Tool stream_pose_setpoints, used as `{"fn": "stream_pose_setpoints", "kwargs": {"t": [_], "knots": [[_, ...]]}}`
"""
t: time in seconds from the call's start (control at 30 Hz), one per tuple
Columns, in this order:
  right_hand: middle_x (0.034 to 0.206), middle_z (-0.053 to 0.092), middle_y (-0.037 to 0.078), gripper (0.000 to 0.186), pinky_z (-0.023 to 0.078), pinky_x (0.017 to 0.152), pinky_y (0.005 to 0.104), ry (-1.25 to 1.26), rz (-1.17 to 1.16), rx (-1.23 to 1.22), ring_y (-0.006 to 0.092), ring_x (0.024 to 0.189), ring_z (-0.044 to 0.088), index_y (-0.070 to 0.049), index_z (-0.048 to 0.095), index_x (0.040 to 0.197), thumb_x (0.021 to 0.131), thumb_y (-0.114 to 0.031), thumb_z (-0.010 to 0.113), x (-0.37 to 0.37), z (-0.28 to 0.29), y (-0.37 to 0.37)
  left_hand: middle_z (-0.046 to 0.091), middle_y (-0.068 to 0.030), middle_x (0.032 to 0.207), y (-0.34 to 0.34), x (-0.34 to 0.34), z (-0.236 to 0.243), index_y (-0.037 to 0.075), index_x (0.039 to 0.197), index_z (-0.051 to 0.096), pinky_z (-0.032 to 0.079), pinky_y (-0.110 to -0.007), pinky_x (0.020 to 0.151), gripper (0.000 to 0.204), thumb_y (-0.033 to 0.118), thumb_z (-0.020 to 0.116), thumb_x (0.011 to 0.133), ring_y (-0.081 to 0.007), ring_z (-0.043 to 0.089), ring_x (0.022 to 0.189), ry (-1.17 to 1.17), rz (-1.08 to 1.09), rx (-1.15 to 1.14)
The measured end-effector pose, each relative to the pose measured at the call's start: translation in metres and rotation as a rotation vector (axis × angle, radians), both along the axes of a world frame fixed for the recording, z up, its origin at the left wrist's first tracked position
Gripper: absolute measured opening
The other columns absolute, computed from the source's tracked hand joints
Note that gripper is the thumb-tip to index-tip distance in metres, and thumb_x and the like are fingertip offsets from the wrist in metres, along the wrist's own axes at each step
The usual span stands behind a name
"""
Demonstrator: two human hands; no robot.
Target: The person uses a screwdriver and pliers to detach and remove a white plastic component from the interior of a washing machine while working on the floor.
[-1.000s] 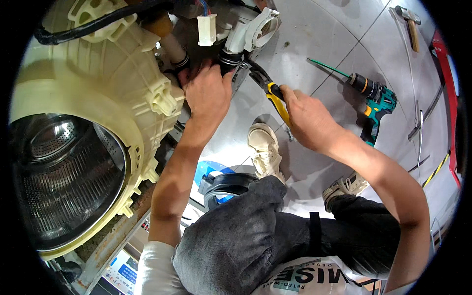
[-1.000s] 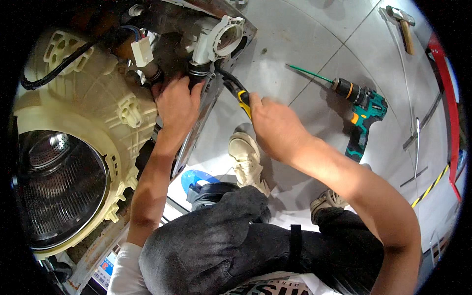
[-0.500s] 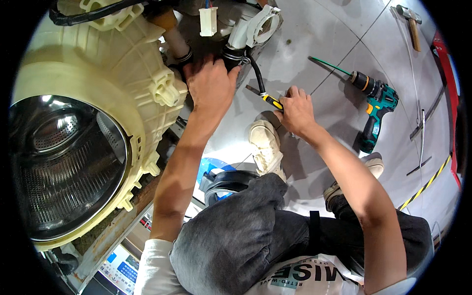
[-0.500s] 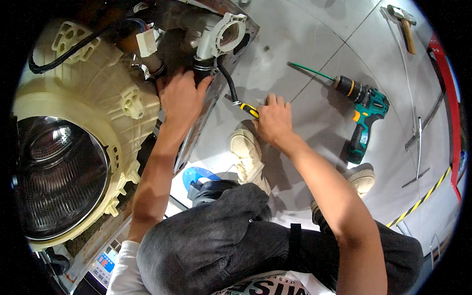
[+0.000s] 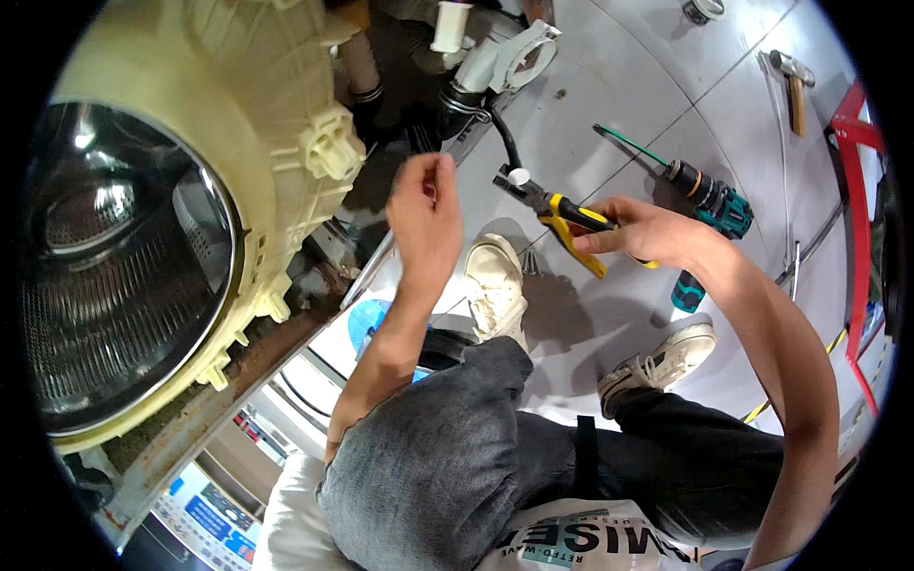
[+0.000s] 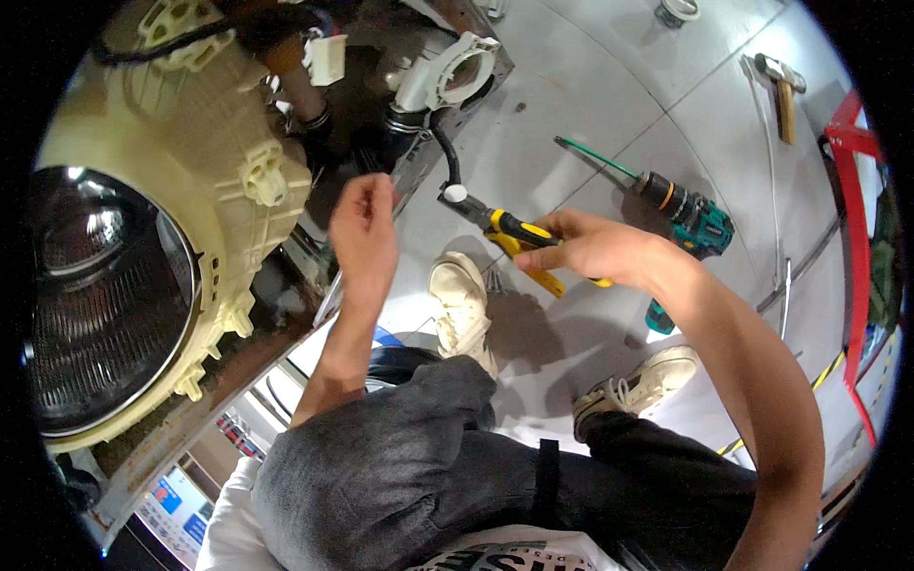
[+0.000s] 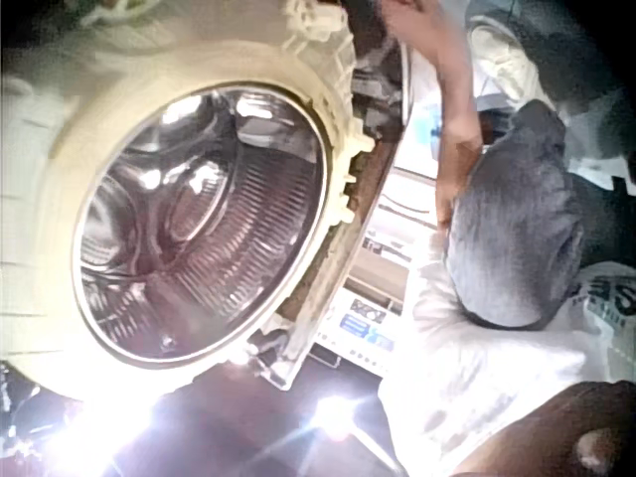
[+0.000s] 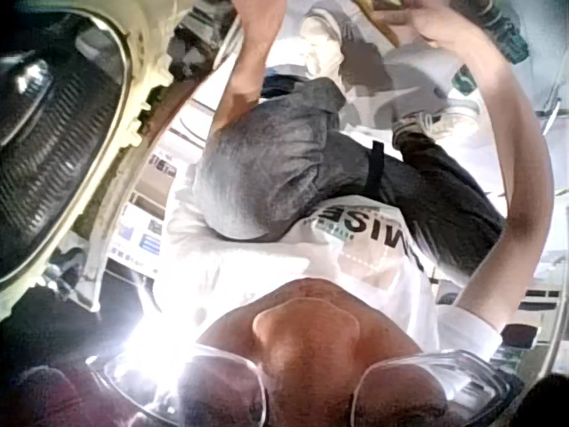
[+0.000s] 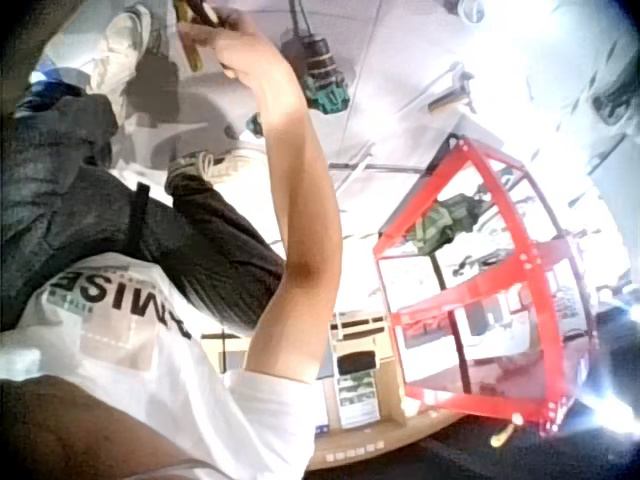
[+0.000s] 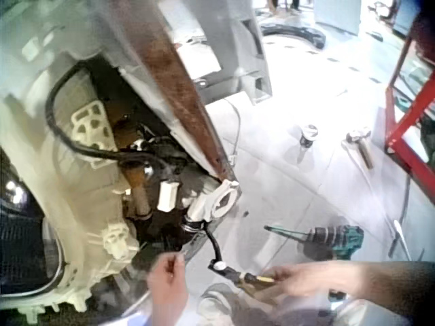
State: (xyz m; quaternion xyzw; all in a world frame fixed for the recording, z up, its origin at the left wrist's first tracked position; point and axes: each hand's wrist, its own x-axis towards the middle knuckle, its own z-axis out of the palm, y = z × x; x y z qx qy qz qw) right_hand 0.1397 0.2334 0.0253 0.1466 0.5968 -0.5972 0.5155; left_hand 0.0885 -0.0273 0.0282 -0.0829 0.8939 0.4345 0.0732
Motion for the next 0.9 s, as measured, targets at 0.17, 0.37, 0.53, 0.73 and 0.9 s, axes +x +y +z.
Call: {"fn": "stream_pose_setpoints", "kwargs": {"t": [0.17,0.37,0.53,0.73,0.9], "knots": [[0.096,0.063,0.001,0.039,0.036,0.091,0.0263,-0.099,-0.008,-0.049,0.0112,0.096,0.051,-0.003,0.065,0.108,0.083,-0.030,0.078,0.015,-0.001,0.025,0.067,-0.0059,0.095,-0.010,0.037,-0.029,0.000,0.105,0.065,0.045,-0.030,0.081,0.031,0.029,0.056,0.098,-0.0133,0.061,0.092,-0.389,0.047,0.127],[0.103,0.063,0.004,0.045,0.039,0.093,0.0285,-0.019,-0.108,-0.087,0.0134,0.101,0.053,-0.001,0.063,0.114,0.083,-0.030,0.078,0.033,-0.001,0.055,0.067,-0.0053,0.098,-0.022,0.022,-0.039,0.003,0.112,0.064,0.044,-0.029,0.084,0.034,0.032,0.053,0.099,-0.0135,0.060,0.095,-0.411,-0.105,0.215],[0.115,0.062,0.008,0.045,0.045,0.098,0.0310,0.057,-0.071,-0.198,0.0145,0.106,0.057,0.001,0.058,0.123,0.089,-0.025,0.072,0.000,0.012,0.042,0.064,-0.0043,0.103,0.005,-0.010,-0.006,0.004,0.114,0.063,0.044,-0.030,0.085,0.034,0.033,0.053,0.099,-0.0138,0.058,0.098,-0.499,-0.080,0.381],[0.086,0.056,-0.001,0.035,0.042,0.077,0.0255,0.224,-0.060,-0.070,0.0068,0.085,0.049,-0.003,0.060,0.107,0.090,-0.031,0.072,-0.011,0.015,0.004,0.062,-0.0061,0.108,0.015,-0.016,-0.003,0.005,0.120,0.059,0.045,-0.031,0.087,0.039,0.037,0.055,0.098,-0.0159,0.057,0.101,-0.654,-0.049,0.448],[0.073,0.049,-0.002,0.029,0.038,0.062,0.0248,0.358,-0.025,0.111,0.0073,0.069,0.044,-0.003,0.057,0.093,0.094,-0.031,0.066,-0.009,-0.009,-0.004,0.063,-0.0067,0.111,0.020,-0.013,-0.009,0.006,0.120,0.057,0.047,-0.033,0.087,0.036,0.034,0.058,0.097,-0.0171,0.058,0.101,-0.630,0.154,0.703]]}}
